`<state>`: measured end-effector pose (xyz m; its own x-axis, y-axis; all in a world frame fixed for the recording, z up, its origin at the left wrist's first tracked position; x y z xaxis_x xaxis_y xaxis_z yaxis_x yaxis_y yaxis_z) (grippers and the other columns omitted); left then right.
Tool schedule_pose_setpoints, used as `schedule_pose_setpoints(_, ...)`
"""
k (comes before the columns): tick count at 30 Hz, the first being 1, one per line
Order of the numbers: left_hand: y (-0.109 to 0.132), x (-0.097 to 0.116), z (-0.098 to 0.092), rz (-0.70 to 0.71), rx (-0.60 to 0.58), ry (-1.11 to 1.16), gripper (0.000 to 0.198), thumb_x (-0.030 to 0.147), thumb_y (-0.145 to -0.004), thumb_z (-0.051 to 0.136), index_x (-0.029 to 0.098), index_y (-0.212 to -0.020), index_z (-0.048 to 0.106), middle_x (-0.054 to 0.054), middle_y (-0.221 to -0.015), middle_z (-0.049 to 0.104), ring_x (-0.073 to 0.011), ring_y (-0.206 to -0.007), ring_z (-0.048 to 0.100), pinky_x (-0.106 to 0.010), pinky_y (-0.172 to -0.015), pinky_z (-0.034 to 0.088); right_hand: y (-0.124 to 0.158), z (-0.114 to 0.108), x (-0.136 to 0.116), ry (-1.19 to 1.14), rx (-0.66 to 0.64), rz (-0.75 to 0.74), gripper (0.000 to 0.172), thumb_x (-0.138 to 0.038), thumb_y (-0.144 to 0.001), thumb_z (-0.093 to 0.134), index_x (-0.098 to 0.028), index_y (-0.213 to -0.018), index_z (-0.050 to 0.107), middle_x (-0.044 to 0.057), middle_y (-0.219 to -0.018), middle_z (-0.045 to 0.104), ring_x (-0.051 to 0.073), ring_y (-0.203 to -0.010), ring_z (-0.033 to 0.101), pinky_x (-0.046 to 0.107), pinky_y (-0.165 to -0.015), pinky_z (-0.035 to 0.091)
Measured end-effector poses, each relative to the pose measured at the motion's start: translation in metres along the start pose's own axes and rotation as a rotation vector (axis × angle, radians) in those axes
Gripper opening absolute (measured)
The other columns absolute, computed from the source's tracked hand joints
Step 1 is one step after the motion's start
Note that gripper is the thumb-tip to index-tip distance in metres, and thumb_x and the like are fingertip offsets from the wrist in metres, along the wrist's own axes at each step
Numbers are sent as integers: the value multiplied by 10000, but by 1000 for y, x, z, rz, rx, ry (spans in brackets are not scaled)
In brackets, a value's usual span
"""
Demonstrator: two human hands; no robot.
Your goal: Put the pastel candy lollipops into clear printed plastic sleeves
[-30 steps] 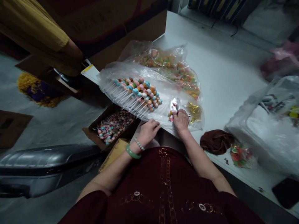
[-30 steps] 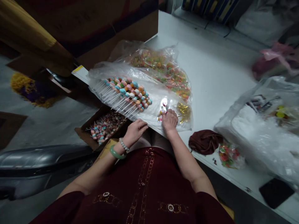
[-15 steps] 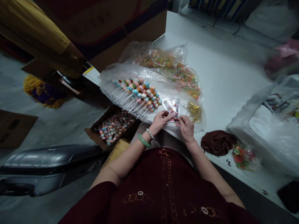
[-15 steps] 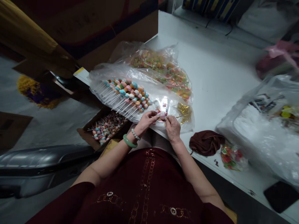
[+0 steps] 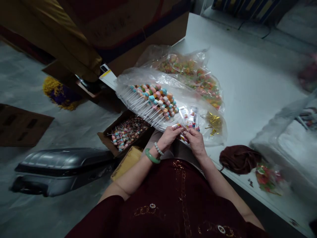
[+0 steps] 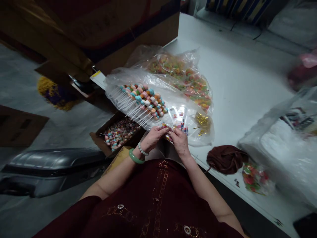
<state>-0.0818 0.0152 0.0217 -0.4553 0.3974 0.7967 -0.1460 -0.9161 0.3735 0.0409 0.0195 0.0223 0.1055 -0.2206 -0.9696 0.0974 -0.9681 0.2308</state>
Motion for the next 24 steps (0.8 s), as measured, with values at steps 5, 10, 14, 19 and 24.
schedule_pose_setpoints(5, 18, 20, -29, 52, 74, 26, 289, 321, -610, 834, 113, -792, 750, -49, -754, 708, -129, -689, 613, -260, -683, 480, -6, 28, -16, 252, -60, -117, 364, -470, -800, 611, -208, -568, 509, -36, -533, 447, 123, -563, 400, 259, -550, 301)
schedule_pose_setpoints(10, 34, 44, -69, 139, 205, 124, 266, 293, -601, 844, 114, -770, 743, -41, -755, 715, -123, -725, 635, -247, -754, 499, -16, 76, -36, 277, -208, -158, 415, -516, -832, 581, -211, -565, 494, -37, -525, 442, 114, -541, 409, 253, -534, 310)
schedule_pose_setpoints(14, 43, 59, -112, 163, 390, 216, 277, 280, -546, 860, 121, -665, 666, 8, -627, 642, -81, -559, 567, -214, -583, 475, -33, 110, -45, -43, -250, 8, 321, -501, -824, 590, -208, -694, 562, -48, -528, 500, 90, -434, 398, 230, -427, 299)
schedule_pose_setpoints(19, 51, 66, -141, 216, 508, 294, 303, 314, -593, 836, 144, -693, 605, 44, -583, 575, -51, -487, 501, -172, -450, 377, -60, 150, -50, -425, -250, 411, 137, -303, -836, 619, -188, -817, 548, -75, -479, 493, 34, -322, 242, 167, -341, 149)
schedule_pose_setpoints(24, 54, 65, -142, 189, 513, 331, 283, 320, -653, 780, 161, -730, 557, 47, -608, 571, -62, -490, 513, -179, -430, 362, -72, 175, -59, -670, -328, 674, 193, -184, -928, 479, -179, -735, 474, -122, -432, 331, 11, -312, 161, 123, -344, 144)
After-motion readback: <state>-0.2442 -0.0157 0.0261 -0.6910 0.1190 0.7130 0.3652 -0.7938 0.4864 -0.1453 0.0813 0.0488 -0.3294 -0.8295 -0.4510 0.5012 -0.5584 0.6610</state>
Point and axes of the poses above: each hand's wrist, its own y-axis away from the middle knuckle, its own z-axis out of the palm, x = y × z, the point moved 6 cm from there along -y, towards the middle knuckle
